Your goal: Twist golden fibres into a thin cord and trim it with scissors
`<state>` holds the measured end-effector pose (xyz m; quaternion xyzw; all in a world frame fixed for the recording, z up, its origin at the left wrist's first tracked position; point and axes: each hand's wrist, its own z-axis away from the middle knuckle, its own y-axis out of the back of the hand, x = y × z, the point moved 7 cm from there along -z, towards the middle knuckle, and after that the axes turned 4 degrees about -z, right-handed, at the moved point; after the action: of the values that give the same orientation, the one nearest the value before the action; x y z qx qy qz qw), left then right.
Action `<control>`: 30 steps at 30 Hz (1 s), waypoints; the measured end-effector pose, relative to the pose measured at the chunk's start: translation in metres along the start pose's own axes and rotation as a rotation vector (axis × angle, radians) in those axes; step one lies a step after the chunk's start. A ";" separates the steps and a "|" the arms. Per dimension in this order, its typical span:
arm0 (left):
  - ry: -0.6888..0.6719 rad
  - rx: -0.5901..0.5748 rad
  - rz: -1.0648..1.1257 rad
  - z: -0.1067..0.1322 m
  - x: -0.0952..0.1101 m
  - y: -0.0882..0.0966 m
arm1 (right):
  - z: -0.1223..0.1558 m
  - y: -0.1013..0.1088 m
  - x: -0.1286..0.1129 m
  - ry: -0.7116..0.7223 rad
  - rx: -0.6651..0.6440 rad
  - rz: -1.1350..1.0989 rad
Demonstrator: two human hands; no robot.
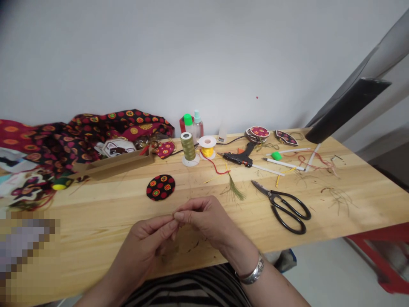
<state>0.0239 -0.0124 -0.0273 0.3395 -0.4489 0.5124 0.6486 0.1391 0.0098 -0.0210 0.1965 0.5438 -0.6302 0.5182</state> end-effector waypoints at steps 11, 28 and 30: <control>0.172 -0.009 0.383 0.004 -0.006 -0.010 | 0.002 0.005 -0.006 0.118 0.090 0.056; 0.240 -0.087 0.477 0.003 -0.012 -0.019 | 0.006 0.006 -0.019 0.232 0.147 0.183; 0.217 -0.071 0.443 0.002 -0.011 -0.018 | 0.006 0.006 -0.021 0.249 0.153 0.218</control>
<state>0.0405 -0.0227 -0.0364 0.1527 -0.4580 0.6594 0.5763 0.1542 0.0142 -0.0046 0.3696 0.5295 -0.5807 0.4958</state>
